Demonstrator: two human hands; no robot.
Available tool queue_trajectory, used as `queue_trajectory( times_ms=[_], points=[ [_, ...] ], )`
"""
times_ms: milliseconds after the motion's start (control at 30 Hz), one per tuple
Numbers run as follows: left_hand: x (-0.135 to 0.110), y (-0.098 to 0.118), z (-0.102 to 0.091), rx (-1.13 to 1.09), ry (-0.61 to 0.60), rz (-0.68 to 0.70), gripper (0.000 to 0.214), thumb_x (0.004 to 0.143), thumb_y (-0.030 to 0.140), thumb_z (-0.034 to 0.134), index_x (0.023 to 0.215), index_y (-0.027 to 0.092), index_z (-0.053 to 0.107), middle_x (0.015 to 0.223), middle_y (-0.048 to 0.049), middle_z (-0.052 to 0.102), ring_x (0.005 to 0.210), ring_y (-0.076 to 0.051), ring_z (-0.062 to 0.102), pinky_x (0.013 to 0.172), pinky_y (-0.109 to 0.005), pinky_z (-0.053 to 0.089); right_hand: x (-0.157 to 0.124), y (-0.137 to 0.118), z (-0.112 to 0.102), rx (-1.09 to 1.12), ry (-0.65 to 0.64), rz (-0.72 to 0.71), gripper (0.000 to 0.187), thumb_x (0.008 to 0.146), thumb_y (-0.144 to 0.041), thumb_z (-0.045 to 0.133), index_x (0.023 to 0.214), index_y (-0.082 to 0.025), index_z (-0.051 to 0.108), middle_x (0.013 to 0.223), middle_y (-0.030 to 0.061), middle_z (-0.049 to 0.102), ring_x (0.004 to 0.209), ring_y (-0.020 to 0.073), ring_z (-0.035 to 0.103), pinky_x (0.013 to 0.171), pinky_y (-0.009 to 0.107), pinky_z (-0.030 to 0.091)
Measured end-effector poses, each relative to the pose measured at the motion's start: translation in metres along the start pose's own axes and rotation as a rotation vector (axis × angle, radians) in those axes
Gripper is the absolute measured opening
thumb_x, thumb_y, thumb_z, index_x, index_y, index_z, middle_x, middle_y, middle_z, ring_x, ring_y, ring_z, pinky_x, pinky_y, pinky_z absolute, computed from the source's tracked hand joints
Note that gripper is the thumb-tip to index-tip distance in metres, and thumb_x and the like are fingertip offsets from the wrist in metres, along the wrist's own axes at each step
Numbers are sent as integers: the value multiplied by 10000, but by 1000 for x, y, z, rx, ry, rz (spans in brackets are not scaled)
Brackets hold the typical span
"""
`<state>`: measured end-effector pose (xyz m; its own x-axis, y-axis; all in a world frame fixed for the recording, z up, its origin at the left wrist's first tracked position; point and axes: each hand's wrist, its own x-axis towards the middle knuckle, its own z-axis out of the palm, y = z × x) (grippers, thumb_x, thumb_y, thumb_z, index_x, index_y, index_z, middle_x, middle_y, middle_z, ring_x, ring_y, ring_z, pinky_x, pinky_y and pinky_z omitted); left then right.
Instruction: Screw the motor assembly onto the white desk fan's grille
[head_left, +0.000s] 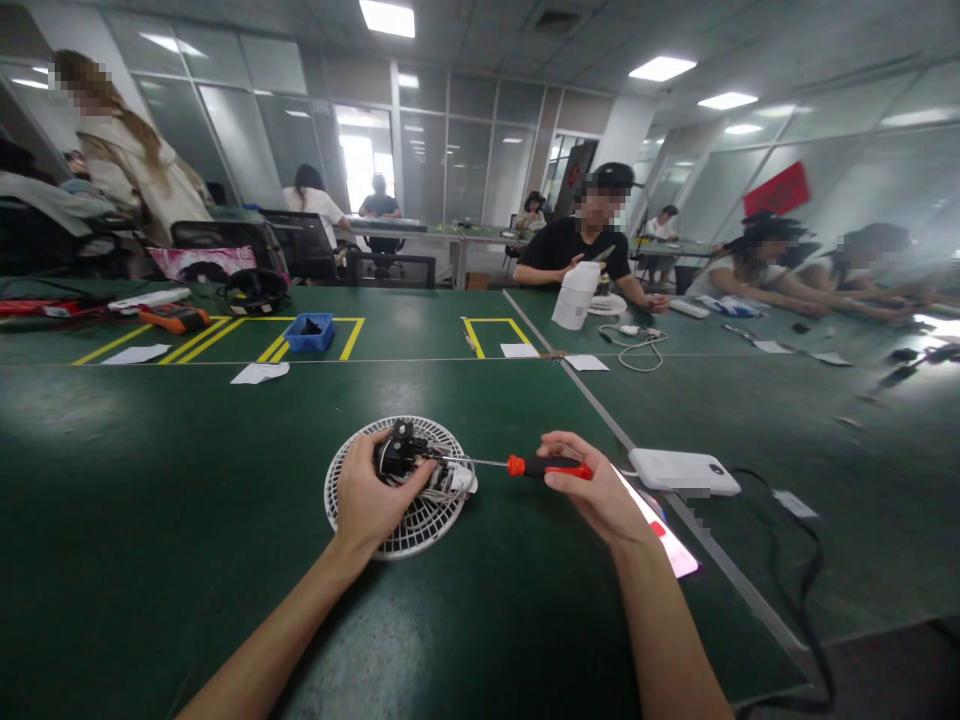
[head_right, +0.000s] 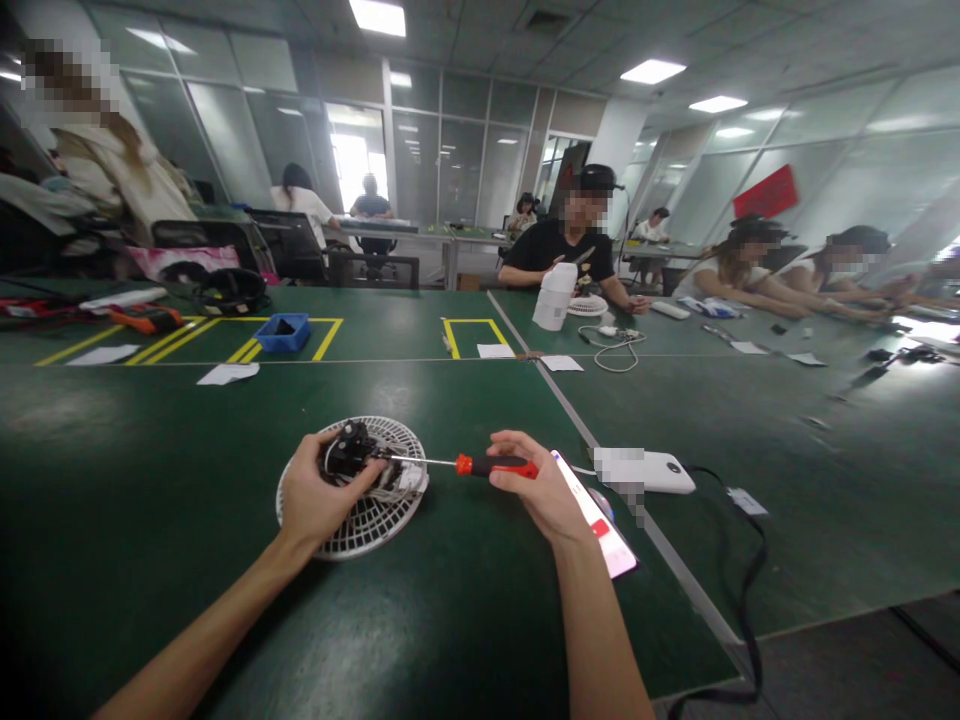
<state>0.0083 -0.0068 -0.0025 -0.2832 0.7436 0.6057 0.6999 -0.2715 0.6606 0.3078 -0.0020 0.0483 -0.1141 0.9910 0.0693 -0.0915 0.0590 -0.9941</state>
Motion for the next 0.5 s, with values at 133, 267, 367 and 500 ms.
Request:
queue_trajectory(
  times_ms=[133, 267, 367, 500],
  points=[
    [1, 2, -1, -5, 4, 4, 631, 706, 608, 816, 1142, 189, 634, 1044, -83, 694, 969, -274, 683, 922, -448, 553, 2, 3, 5, -60, 45, 228, 397, 849, -539, 731, 1098, -230, 710, 911, 76, 744, 682, 171, 675, 530, 260, 524],
    [2, 2, -3, -5, 0, 3, 651, 698, 602, 825, 1152, 178, 631, 1048, -87, 696, 966, -274, 684, 918, -453, 556, 2, 1, 5, -119, 43, 345, 391, 897, -512, 674, 1136, -203, 685, 679, 31, 677, 427, 98, 506, 362, 192, 305],
    [2, 2, -3, -8, -4, 7, 657, 692, 602, 833, 1154, 180, 633, 1054, -89, 699, 977, -277, 684, 927, -459, 553, 0, -2, 0, -48, 5, 264, 444, 784, -452, 818, 1135, -213, 687, 694, -11, 660, 484, 95, 548, 416, 194, 374],
    [2, 2, -2, -15, 3, 3, 662, 684, 607, 840, 1152, 185, 636, 1054, -86, 701, 971, -277, 686, 930, -465, 554, -2, -3, -6, 56, -22, 125, 563, 602, -298, 956, 1106, -230, 716, 944, 13, 732, 753, 123, 673, 653, 213, 533]
  ],
)
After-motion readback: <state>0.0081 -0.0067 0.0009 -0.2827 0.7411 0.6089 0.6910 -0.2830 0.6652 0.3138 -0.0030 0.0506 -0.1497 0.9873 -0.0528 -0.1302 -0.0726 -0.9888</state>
